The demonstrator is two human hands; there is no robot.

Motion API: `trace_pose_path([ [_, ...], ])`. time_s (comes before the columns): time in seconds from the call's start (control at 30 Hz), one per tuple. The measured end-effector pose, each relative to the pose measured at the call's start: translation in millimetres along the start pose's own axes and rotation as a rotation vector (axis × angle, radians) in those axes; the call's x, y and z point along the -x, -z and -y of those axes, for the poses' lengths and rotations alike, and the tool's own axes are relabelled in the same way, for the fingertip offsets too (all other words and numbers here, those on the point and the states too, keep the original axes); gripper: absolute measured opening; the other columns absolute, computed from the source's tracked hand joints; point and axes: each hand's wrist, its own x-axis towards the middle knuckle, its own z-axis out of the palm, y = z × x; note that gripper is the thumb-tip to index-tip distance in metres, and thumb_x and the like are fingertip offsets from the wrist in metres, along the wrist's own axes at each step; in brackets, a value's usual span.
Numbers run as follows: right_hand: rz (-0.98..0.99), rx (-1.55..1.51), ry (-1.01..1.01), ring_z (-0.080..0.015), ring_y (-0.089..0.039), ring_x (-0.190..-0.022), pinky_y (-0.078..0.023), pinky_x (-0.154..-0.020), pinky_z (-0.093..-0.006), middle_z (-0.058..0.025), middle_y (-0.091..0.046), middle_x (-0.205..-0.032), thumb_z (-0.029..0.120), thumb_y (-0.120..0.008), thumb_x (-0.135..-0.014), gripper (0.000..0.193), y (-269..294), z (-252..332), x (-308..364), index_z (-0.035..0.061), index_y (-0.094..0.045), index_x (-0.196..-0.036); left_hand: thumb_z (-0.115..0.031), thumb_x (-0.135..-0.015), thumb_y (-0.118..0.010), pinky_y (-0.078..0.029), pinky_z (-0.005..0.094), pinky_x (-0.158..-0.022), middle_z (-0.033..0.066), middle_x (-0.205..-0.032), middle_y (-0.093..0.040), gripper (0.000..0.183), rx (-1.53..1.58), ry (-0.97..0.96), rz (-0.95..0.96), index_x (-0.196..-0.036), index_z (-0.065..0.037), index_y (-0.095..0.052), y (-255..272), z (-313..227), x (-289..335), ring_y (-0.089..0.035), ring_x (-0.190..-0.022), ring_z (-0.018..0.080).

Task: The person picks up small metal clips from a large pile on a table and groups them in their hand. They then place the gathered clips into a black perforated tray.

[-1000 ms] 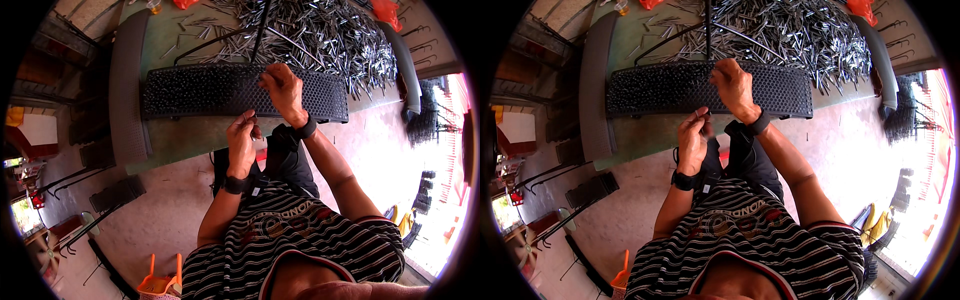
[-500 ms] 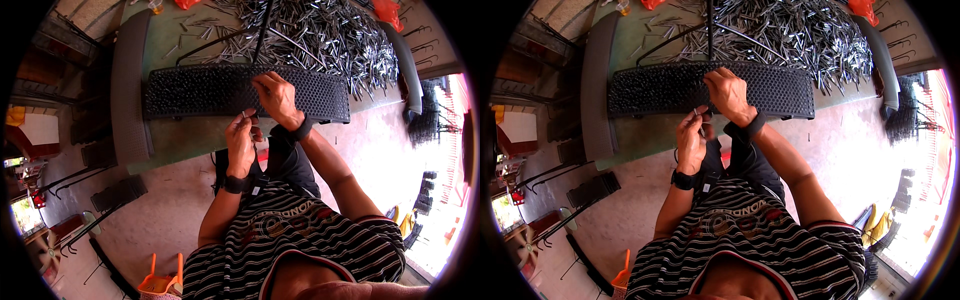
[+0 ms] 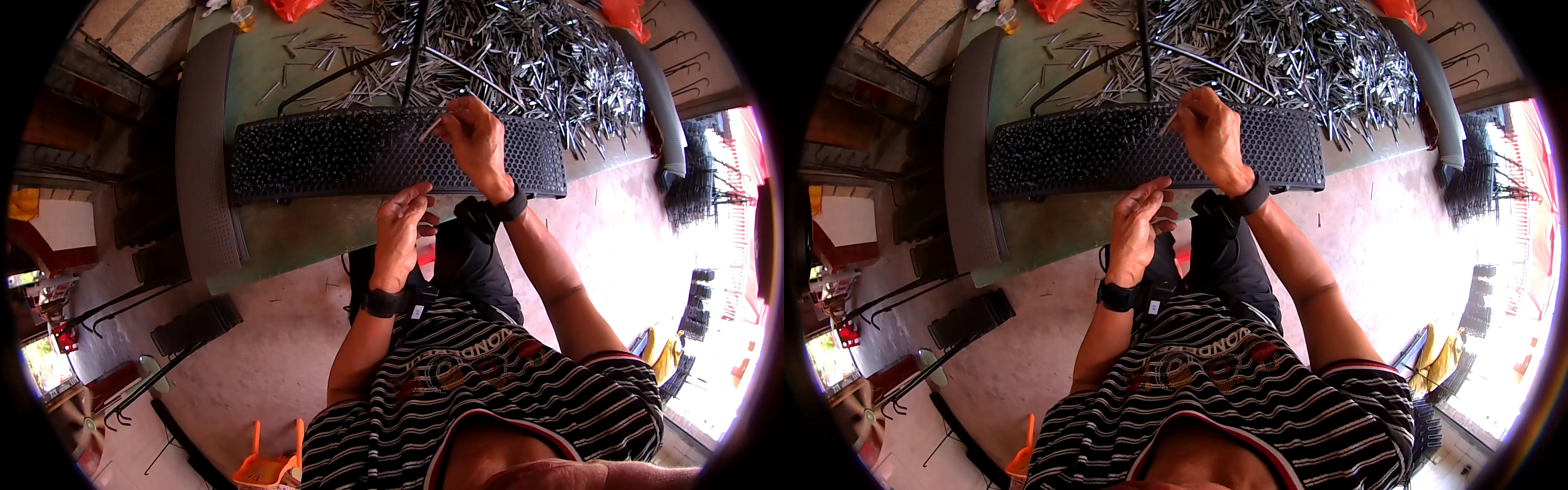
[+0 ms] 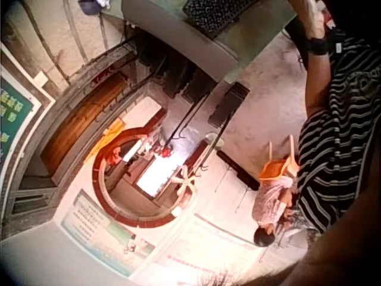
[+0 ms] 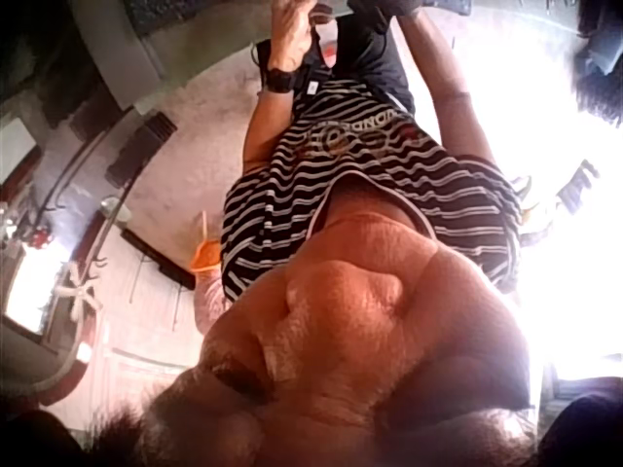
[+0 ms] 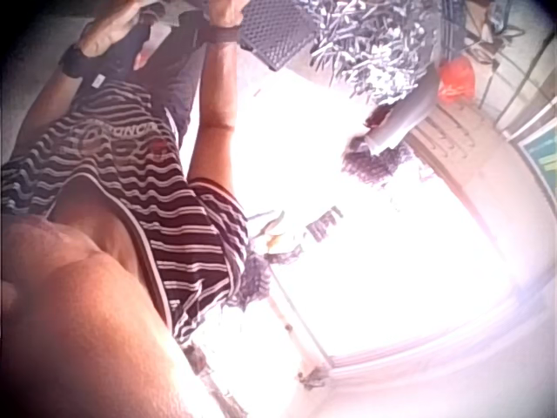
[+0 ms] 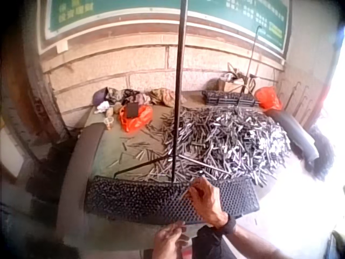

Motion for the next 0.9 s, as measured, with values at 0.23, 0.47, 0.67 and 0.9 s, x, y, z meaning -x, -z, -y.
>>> trace_pose_path([
  [0.23,-0.044,0.236,0.241,-0.0290,-0.064,-0.064,-0.049,-0.055,-0.0326,-0.0158,-0.063,-0.073,0.002,-0.056,-0.081,0.006,-8.9,-15.8,-2.5,0.0017,-0.055,-0.087,-0.018,-0.088,-0.057,-0.046,0.0236,-0.055,0.0065,-0.086,-0.062,0.028,-0.039,-0.009,0.002,-0.109,0.000,-0.057,4.7,-2.2,-1.0,-0.058,-0.064,0.0116],
  [0.47,0.002,0.383,0.321,-0.0353,-0.060,-0.064,-0.047,-0.054,-0.0386,-0.0175,-0.061,-0.072,0.003,-0.057,-0.081,0.006,-12.8,-15.6,-3.0,0.0026,-0.054,-0.086,-0.018,-0.088,-0.057,-0.046,0.0226,-0.055,0.0064,-0.086,-0.062,0.028,-0.040,-0.010,-0.019,-0.109,0.001,-0.058,6.6,-4.2,-0.7,-0.058,-0.063,0.0112],
  [0.67,0.039,0.418,0.345,-0.0323,-0.062,-0.063,-0.047,-0.053,-0.0338,-0.0165,-0.061,-0.074,0.001,-0.057,-0.081,0.009,-14.2,-11.3,-4.0,0.0021,-0.056,-0.090,-0.017,-0.088,-0.057,-0.046,0.0225,-0.054,0.0061,-0.085,-0.062,0.027,-0.030,-0.018,-0.027,-0.108,0.001,-0.058,6.3,-5.6,1.4,-0.058,-0.062,0.0110],
  [0.9,0.247,0.665,0.437,-0.0345,-0.060,-0.067,-0.048,-0.055,-0.0387,-0.0154,-0.060,-0.077,0.003,-0.055,-0.080,0.011,-10.5,-33.7,-2.5,0.0022,-0.059,-0.091,-0.014,-0.088,-0.056,-0.046,0.0232,-0.055,0.0053,-0.084,-0.062,0.024,-0.027,-0.013,-0.018,-0.108,0.000,-0.058,5.3,-4.0,1.4,-0.058,-0.064,0.0117],
])
